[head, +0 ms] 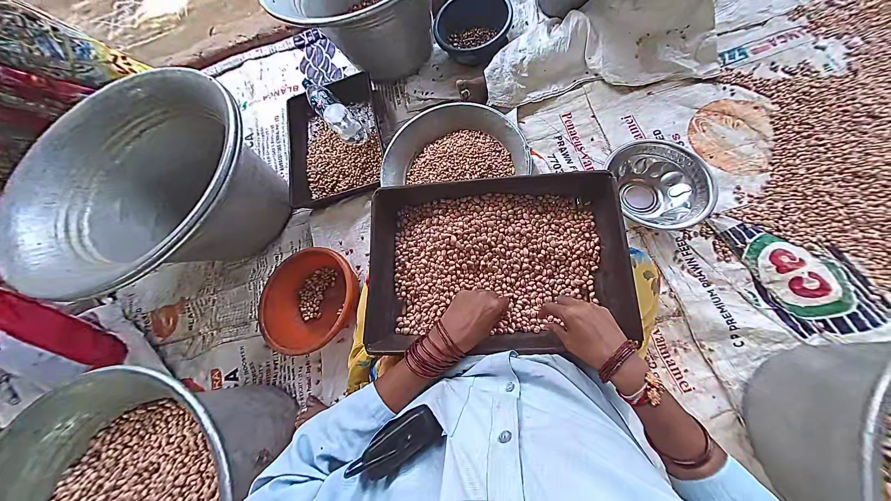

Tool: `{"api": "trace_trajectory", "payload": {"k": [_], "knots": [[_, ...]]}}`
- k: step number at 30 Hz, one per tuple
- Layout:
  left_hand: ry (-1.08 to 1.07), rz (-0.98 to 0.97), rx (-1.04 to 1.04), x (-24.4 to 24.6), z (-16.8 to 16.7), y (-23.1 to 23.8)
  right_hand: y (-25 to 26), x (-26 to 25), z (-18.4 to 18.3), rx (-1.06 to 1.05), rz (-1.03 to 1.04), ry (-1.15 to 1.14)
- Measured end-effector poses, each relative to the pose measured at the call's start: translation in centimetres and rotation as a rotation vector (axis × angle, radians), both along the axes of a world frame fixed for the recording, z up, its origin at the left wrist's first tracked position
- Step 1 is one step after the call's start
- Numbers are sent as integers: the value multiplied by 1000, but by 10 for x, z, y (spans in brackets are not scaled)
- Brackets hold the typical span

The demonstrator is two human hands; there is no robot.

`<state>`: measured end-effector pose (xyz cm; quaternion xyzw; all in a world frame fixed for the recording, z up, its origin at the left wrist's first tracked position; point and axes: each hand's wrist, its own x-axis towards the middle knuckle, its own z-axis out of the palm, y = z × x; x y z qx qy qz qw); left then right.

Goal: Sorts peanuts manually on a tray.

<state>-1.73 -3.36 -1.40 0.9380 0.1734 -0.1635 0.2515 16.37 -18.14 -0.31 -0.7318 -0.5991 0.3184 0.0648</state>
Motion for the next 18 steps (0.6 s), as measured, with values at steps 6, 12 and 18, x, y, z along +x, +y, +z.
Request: {"api": "trace_trajectory", "payload": {"k": [6, 12, 18], "knots": [[23, -3, -112, -1, 4, 7, 16, 0, -5, -145, 75, -15], [-472, 454, -363, -17, 0, 45, 1, 25, -23, 307, -173, 355], [-264, 312, -18, -6, -4, 36, -15, 47, -11, 440, -555, 495]]}}
